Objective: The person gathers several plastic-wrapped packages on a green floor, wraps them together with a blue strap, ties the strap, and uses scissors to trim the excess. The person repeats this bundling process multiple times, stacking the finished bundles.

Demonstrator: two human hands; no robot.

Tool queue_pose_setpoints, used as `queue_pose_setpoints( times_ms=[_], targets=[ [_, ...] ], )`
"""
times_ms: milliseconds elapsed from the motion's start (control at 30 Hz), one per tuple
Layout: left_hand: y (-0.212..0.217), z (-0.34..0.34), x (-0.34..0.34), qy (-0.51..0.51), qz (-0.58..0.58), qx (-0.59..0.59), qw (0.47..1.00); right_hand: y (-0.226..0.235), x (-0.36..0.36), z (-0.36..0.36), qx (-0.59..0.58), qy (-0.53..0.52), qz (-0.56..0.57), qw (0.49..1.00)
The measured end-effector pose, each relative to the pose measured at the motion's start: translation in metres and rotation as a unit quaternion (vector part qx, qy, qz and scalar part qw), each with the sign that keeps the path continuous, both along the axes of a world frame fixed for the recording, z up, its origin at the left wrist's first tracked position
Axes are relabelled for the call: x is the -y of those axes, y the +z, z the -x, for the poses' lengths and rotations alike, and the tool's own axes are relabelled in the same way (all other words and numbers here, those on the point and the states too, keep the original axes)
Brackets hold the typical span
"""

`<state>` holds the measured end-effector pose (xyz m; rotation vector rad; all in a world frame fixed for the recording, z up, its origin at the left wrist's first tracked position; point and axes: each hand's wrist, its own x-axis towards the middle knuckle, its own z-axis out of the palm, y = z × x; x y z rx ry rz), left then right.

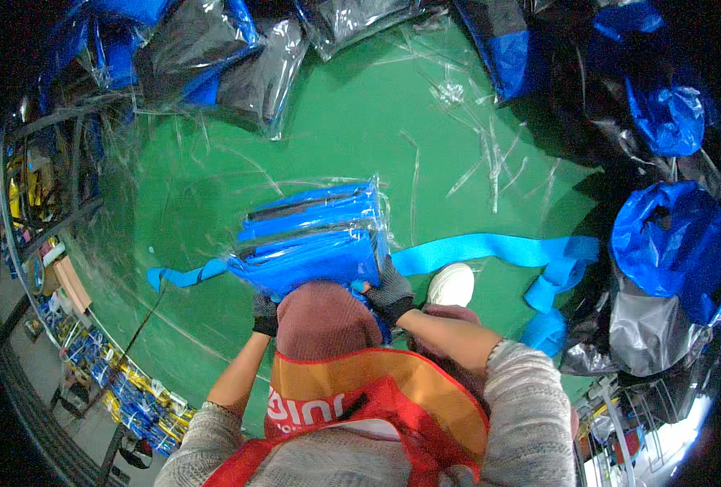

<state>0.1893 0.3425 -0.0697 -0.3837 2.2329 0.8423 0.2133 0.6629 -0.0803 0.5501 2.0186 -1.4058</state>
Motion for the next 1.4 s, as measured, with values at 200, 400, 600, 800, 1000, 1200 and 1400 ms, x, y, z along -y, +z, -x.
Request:
queue_pose_setpoints(
  times_ms=[200,400,600,800,1000,1200,1400],
  targets=[
    [0.072,0.043,-0.047,0.205,-0.136,-0.201,0.948,0.044,0.0,0.035,-0.022,-0.133,-0.119,0.984],
    [0.0,0.132,-0.083,0.127,0.017,-0.347,0.929,0.012,0.03,0.105,-0.119,-0.315,-0.107,0.936],
    [0.015,0.177,-0.07,-0.072,0.169,-0.362,0.914,0.003,0.021,0.133,-0.092,-0.457,0.001,0.885],
    [0.025,0.435,0.002,0.119,-0.033,-0.437,0.891,-0.02,-0.068,0.312,-0.081,-0.39,0.055,0.915],
    [-0.004,0.492,0.006,-0.016,0.078,-0.142,0.987,-0.035,-0.078,0.41,-0.042,-0.546,0.487,0.68],
    [-0.004,0.305,-0.013,0.115,-0.08,-0.274,0.951,0.031,-0.115,0.177,-0.145,-0.44,0.484,0.742],
    [-0.006,0.279,0.018,0.002,-0.164,0.054,0.985,0.11,-0.187,0.255,-0.165,0.046,-0.052,0.984]
  ],
)
